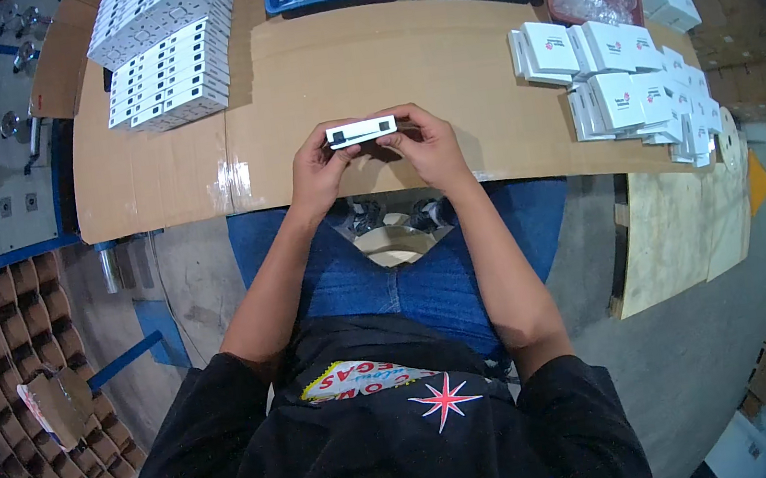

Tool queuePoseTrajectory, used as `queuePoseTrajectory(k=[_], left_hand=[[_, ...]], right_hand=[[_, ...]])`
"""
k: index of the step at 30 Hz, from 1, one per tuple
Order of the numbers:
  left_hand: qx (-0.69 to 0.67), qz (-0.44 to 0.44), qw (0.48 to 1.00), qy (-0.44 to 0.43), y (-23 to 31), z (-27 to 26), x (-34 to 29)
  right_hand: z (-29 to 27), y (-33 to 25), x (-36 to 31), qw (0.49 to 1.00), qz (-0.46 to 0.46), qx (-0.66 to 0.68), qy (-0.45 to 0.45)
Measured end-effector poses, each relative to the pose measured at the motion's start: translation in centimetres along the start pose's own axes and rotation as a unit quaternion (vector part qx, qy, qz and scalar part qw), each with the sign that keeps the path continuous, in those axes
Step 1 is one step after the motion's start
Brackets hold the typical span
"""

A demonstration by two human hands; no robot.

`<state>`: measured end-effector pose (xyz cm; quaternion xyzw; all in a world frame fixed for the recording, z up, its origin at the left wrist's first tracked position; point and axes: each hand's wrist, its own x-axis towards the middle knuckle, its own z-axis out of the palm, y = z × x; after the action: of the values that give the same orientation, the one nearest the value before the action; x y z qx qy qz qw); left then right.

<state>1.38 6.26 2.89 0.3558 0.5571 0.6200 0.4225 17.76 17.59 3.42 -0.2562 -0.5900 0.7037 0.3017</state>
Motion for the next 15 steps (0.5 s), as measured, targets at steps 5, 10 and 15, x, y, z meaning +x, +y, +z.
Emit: queuePoseTrajectory(k=[5,10,15], left_hand=[[-0.037,-0.003,0.999,-0.002,0.11,-0.03,0.01],[-0.027,0.0,1.0,-0.004,-0.09,-0.05,0.09],[-0.008,0.013,1.0,-0.005,-0.19,-0.11,0.1]], right_hand=[[0.15,0.06,-0.02,1.0,0.0,-0.003,0.002],[-0.22,0.46,-0.01,1.0,-0.012,-0.013,-0.003],[0.07,0.32,0.06,1.0,-0.009,-0.007,0.001]])
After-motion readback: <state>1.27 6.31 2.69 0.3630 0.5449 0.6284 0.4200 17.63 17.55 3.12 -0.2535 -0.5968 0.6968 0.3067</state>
